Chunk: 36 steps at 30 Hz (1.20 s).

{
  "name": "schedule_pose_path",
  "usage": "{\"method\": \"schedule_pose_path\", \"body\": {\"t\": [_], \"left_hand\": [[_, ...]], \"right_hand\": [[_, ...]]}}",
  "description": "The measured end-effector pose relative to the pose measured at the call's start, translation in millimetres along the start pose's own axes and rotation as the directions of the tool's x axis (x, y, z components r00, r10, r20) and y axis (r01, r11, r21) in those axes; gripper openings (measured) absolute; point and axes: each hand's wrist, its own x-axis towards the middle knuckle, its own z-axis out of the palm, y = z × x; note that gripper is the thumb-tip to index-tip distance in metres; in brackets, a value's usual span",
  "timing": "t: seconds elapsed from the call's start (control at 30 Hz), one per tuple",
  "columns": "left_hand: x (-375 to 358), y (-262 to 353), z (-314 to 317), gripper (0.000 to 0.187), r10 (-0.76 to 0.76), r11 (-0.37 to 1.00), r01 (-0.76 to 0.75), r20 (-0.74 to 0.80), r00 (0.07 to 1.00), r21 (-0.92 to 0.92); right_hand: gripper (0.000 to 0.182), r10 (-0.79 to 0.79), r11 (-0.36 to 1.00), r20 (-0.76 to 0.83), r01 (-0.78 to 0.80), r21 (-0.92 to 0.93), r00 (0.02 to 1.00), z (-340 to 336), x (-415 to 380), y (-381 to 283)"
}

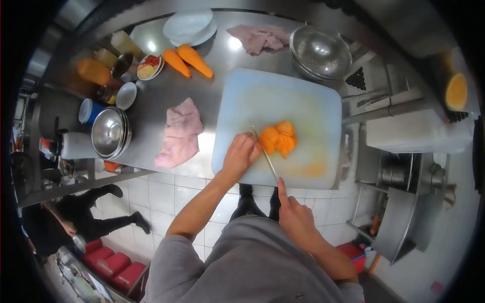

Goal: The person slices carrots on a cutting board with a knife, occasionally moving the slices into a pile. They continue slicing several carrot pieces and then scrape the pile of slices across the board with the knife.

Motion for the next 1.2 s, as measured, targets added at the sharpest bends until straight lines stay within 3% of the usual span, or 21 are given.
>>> {"method": "schedule_pose_path", "body": {"t": [0.17,0.4,0.57,0.87,1.2], "left_hand": [[1,0,-2,0.027,-0.02,0.999,0.022,0.041,0.999,-0.039],[3,-1,-2,0.027,-0.018,1.0,0.019,0.044,0.999,-0.023],[0,-1,1,0.026,-0.003,1.0,0.003,0.005,1.0,-0.018],[0,1,0,0.024,0.003,1.0,-0.003,0.006,1.0,-0.023],[0,-2,0,0.025,-0.025,0.999,0.027,0.043,0.999,-0.045]], "right_hand": [[0.087,-0.036,0.998,-0.019,0.037,0.047,0.999,13,23,3],[0.088,-0.084,0.996,-0.135,0.081,-0.026,0.987,50,77,20],[0.09,-0.07,0.997,-0.128,0.067,-0.028,0.989,30,61,16],[0.09,0.022,0.999,0.029,-0.021,-0.046,0.999,-4,-2,-5],[0.092,-0.056,0.998,-0.114,0.056,-0.001,0.992,47,60,15]]}}
